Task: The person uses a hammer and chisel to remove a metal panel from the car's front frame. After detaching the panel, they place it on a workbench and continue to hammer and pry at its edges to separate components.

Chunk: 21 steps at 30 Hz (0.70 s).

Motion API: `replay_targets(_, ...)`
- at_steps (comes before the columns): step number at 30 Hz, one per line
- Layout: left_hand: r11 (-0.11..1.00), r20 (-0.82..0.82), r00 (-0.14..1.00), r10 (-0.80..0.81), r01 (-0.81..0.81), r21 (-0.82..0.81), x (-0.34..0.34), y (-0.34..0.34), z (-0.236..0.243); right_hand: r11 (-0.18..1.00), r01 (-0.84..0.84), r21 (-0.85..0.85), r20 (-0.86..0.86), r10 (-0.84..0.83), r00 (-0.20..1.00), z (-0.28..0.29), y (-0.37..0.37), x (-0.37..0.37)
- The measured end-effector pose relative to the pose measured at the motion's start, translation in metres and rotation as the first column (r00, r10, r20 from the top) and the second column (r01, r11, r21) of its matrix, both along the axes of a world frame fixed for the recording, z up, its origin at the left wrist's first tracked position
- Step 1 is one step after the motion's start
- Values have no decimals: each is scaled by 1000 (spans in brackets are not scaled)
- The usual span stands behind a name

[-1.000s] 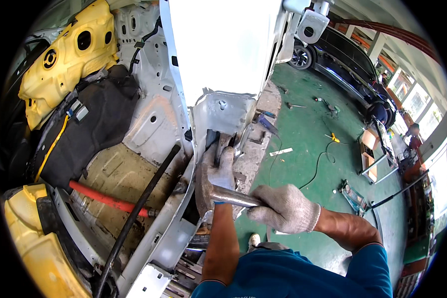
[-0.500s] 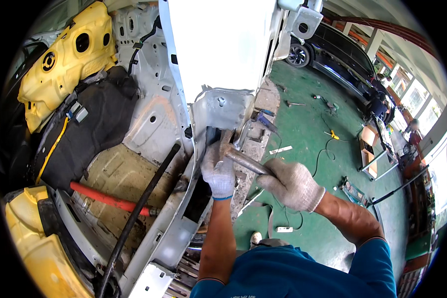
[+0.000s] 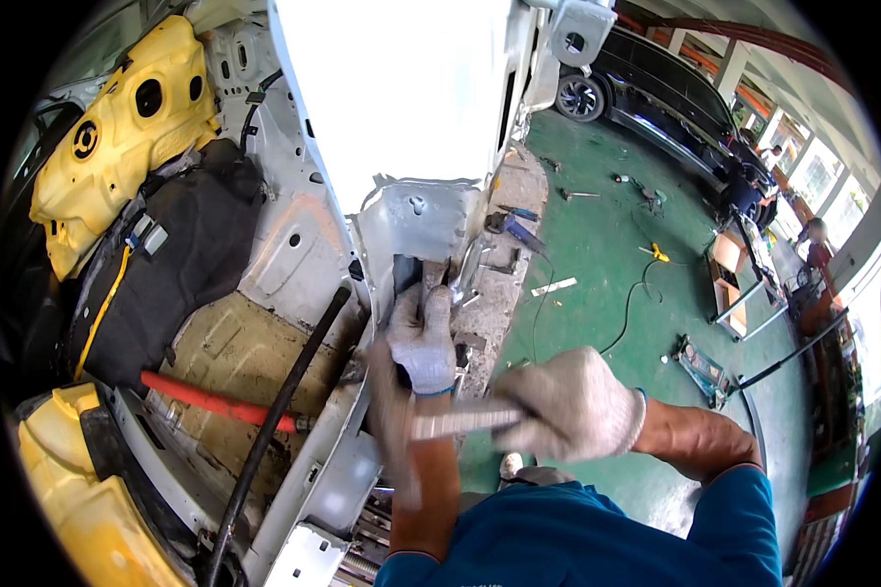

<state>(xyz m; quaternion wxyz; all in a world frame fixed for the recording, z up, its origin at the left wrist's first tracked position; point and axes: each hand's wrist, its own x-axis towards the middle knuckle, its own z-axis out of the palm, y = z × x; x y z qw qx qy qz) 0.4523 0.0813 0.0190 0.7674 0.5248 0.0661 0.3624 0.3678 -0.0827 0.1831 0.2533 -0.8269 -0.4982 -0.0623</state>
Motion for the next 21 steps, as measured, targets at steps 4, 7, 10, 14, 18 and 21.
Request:
replay_targets(4, 998, 12, 999, 39, -39, 58, -7, 1, 8, 948, 235, -215, 59, -227, 972, -18, -20, 32)
replay_targets(7, 935, 221, 966, 137, -200, 293, 4, 12, -11, 963, 248, -108, -100, -258, 961, -20, -14, 33)
replay_targets(10, 999, 12, 999, 33, -34, 36, -2, -3, 6, 995, -56, -83, -9, 56, 998, 3, -8, 9)
replay_targets(14, 991, 115, 989, 89, -100, 93, 3, 7, -16, 926, 328, -189, -278, -371, 886, -25, -17, 52)
replay_targets(18, 967, 66, 982, 177, -186, 174, 24, 10, -31, 978, 173, -120, -52, -180, 982, -19, -16, 29)
replay_targets(21, 993, -45, 998, 47, -41, 111, 0, 5, -13, 991, -29, -129, -41, 24, 999, -10, -16, 32)
